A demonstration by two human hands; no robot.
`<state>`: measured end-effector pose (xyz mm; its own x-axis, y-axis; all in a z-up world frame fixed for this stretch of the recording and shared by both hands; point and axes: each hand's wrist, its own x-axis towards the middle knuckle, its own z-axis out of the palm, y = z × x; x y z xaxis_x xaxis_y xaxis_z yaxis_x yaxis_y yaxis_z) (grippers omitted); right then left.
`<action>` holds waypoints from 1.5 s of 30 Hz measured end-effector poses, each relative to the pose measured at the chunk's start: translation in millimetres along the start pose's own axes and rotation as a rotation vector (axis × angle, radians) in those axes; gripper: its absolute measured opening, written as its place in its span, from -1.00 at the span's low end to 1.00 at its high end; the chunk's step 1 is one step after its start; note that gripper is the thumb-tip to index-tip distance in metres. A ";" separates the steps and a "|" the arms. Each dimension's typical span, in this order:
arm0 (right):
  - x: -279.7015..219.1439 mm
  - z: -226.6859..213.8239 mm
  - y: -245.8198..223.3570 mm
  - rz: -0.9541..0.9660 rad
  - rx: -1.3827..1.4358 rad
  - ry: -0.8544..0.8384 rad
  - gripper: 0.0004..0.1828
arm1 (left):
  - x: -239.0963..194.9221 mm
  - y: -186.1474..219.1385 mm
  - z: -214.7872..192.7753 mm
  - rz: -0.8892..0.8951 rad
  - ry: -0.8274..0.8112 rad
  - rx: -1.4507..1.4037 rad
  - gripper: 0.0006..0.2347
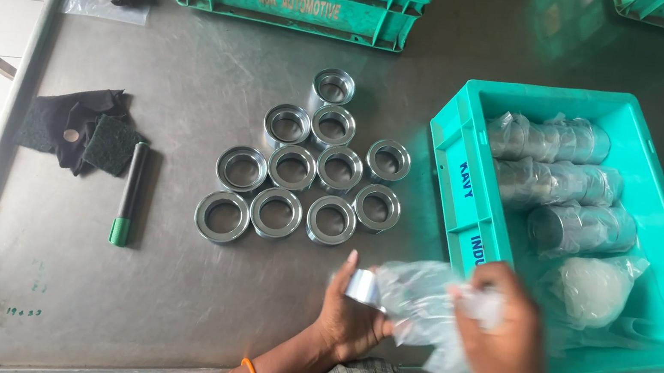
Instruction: Inspecting metal rings and cylinders, and placing them into plastic bags and crates on a fabrication floor.
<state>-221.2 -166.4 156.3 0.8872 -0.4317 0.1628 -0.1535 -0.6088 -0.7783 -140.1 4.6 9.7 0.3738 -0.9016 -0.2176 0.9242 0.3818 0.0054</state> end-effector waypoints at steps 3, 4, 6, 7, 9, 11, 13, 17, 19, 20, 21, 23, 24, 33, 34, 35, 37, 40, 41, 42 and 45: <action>18.3 -54.9 40.0 -0.123 0.166 0.201 -0.75 | -20.7 13.9 17.8 0.139 0.034 -0.027 -0.36; 26.4 -77.3 56.6 -0.059 0.284 0.324 -0.72 | -30.0 20.2 29.5 0.186 0.165 -0.009 -0.38; 64.5 -99.6 40.3 -0.099 0.253 0.357 -0.62 | -47.8 30.8 13.5 0.234 0.289 0.156 -0.48; 82.9 -110.7 32.3 -0.141 0.227 0.389 -0.50 | -57.0 35.8 5.2 0.284 0.412 0.325 -0.58; 106.5 -134.5 89.3 -0.011 0.129 0.398 -0.54 | -69.7 38.3 -30.1 0.359 0.427 0.513 -0.59; 130.7 -148.6 141.0 0.113 0.033 0.396 -0.57 | -84.8 45.2 -22.7 0.441 0.443 0.697 -0.55; 157.5 -150.6 187.8 0.269 -0.413 0.242 -0.60 | -101.0 60.3 27.4 0.306 0.663 0.688 -0.57; 183.4 -116.0 231.5 0.245 -0.650 0.067 -0.41 | -108.1 67.4 41.1 0.212 0.740 0.604 -0.61; 186.0 -101.2 225.1 0.188 -0.822 0.042 -0.36 | -105.3 68.1 33.7 0.213 0.814 0.612 -0.68; 185.1 -99.4 235.7 0.190 -0.821 0.040 -0.36 | -107.8 64.1 29.9 0.212 0.816 0.612 -0.68; 184.3 -97.6 246.9 0.153 -0.833 0.016 -0.46 | -109.8 59.9 25.9 0.397 0.835 1.193 -0.70; 178.7 -101.9 264.0 0.122 -0.854 -0.009 -0.55 | -112.7 53.7 25.2 0.576 0.794 1.772 -0.71; 176.7 -103.6 269.4 0.041 -0.804 -0.046 -0.60 | -115.0 53.9 28.9 0.498 0.854 1.985 -0.75; 160.7 -84.6 212.1 0.158 -0.770 -0.340 -0.39 | -135.9 57.0 9.7 0.621 1.110 2.513 -0.69; 163.2 -85.5 222.3 0.180 -0.714 -0.370 -0.35 | -137.2 58.8 11.5 0.607 1.136 2.494 -0.68; 163.4 -87.5 224.7 0.174 -0.714 -0.370 -0.35 | -136.9 59.0 20.2 0.612 1.143 2.491 -0.68; 162.8 -95.4 229.1 0.125 -0.402 -0.313 -0.38 | -134.3 59.1 37.4 0.888 1.061 2.381 -0.61; 150.8 -104.6 163.9 0.089 -0.124 0.003 -0.45 | -118.5 55.2 69.6 0.975 0.717 1.937 -0.70; 147.9 -108.1 144.7 0.072 -0.127 -0.010 -0.45 | -101.6 50.6 68.2 0.990 0.736 1.924 -0.70; 139.1 -110.0 127.7 0.074 0.095 0.024 -0.43 | -87.6 45.4 66.2 0.789 0.536 1.574 -0.73; 106.5 -97.3 112.7 0.160 0.599 -0.056 -0.44 | -29.5 20.2 64.6 0.521 0.098 0.812 -0.66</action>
<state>-186.3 -345.8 144.9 0.8974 -0.4412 -0.0039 -0.0305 -0.0532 -0.9981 -127.4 25.8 79.3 0.7772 -0.6245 -0.0772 0.4308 0.4387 0.7886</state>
